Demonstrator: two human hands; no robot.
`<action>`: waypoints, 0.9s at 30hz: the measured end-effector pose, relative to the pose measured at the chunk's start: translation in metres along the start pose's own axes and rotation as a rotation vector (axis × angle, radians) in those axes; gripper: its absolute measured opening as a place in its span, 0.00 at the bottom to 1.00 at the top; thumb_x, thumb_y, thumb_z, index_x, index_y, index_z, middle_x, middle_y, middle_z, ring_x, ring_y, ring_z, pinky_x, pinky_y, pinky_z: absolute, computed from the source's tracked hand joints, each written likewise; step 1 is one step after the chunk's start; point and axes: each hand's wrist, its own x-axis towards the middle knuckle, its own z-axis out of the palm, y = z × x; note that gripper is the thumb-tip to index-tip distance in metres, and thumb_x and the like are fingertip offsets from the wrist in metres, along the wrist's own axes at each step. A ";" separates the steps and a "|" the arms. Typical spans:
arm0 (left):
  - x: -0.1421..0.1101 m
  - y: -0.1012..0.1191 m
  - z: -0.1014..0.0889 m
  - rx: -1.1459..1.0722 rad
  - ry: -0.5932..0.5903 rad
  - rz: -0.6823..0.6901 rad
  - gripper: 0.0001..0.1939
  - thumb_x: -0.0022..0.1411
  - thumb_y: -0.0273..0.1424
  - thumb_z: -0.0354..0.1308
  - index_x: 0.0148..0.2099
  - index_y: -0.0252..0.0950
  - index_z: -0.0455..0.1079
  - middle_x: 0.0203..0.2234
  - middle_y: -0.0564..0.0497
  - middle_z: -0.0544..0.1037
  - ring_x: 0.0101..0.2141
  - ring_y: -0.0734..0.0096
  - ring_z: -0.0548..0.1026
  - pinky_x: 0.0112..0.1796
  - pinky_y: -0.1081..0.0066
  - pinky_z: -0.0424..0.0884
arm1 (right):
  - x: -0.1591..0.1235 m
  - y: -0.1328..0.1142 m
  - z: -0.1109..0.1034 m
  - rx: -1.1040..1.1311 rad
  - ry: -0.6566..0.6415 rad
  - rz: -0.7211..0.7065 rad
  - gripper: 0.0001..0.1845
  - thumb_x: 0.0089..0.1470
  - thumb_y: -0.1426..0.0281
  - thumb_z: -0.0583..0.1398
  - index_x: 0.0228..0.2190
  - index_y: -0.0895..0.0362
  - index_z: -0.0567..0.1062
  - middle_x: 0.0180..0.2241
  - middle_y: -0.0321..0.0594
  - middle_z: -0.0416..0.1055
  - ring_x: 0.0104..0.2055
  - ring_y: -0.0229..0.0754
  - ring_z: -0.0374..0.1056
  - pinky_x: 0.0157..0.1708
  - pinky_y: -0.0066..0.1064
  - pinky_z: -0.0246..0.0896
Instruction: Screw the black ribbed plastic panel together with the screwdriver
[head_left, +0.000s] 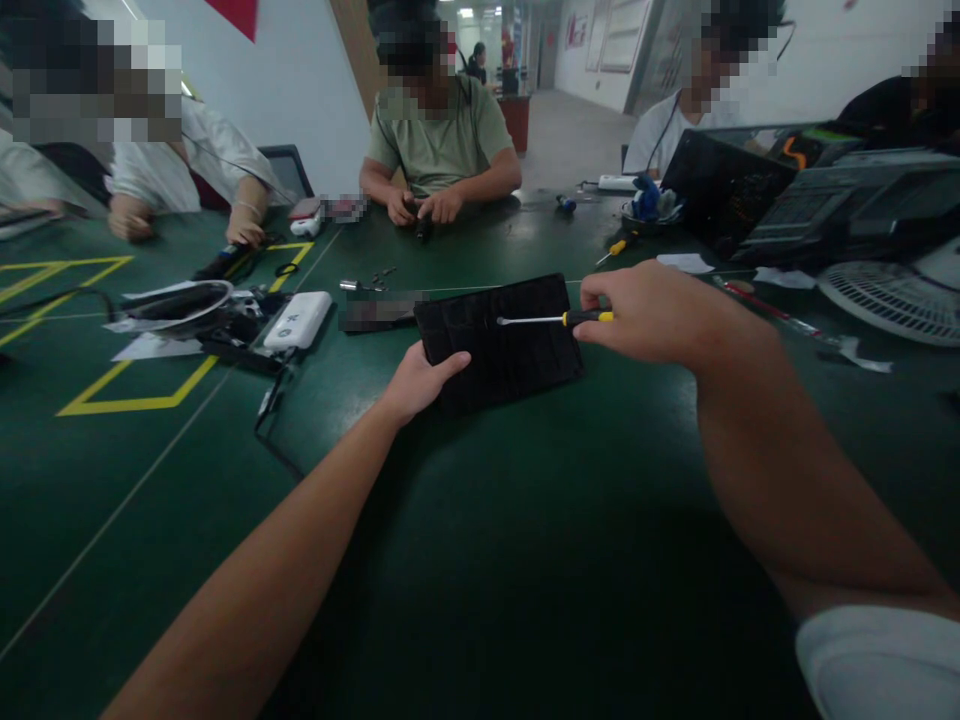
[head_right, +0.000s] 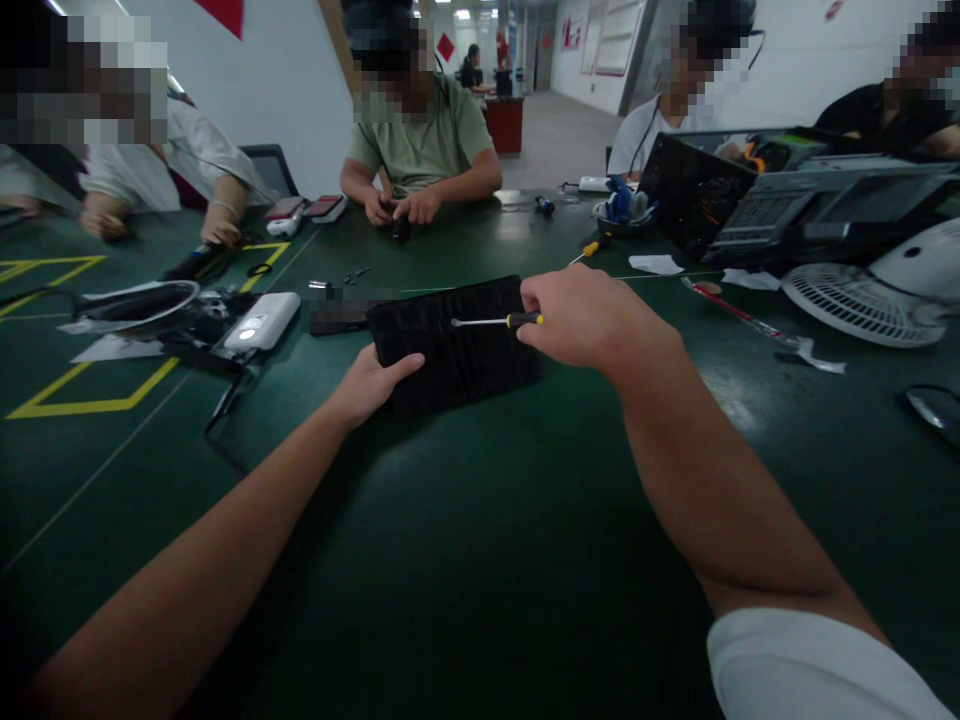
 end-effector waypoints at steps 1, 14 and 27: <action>0.000 0.000 0.000 -0.001 -0.002 0.001 0.29 0.58 0.45 0.78 0.57 0.36 0.80 0.56 0.38 0.87 0.60 0.40 0.83 0.65 0.38 0.75 | 0.000 0.000 0.000 0.000 -0.001 0.000 0.13 0.64 0.59 0.65 0.44 0.53 0.84 0.40 0.49 0.83 0.41 0.56 0.76 0.37 0.42 0.60; -0.001 0.002 0.000 -0.025 -0.008 -0.003 0.29 0.57 0.44 0.78 0.56 0.36 0.80 0.55 0.39 0.88 0.59 0.40 0.84 0.64 0.38 0.76 | 0.000 0.000 0.000 0.003 0.002 -0.008 0.13 0.63 0.59 0.64 0.43 0.53 0.84 0.39 0.49 0.82 0.40 0.55 0.76 0.36 0.41 0.58; -0.001 0.000 0.000 0.008 -0.017 -0.012 0.29 0.60 0.44 0.76 0.58 0.35 0.79 0.57 0.38 0.87 0.59 0.41 0.84 0.63 0.40 0.78 | 0.001 0.002 0.001 -0.009 -0.009 -0.021 0.14 0.63 0.59 0.63 0.44 0.53 0.84 0.40 0.49 0.83 0.40 0.55 0.76 0.36 0.41 0.57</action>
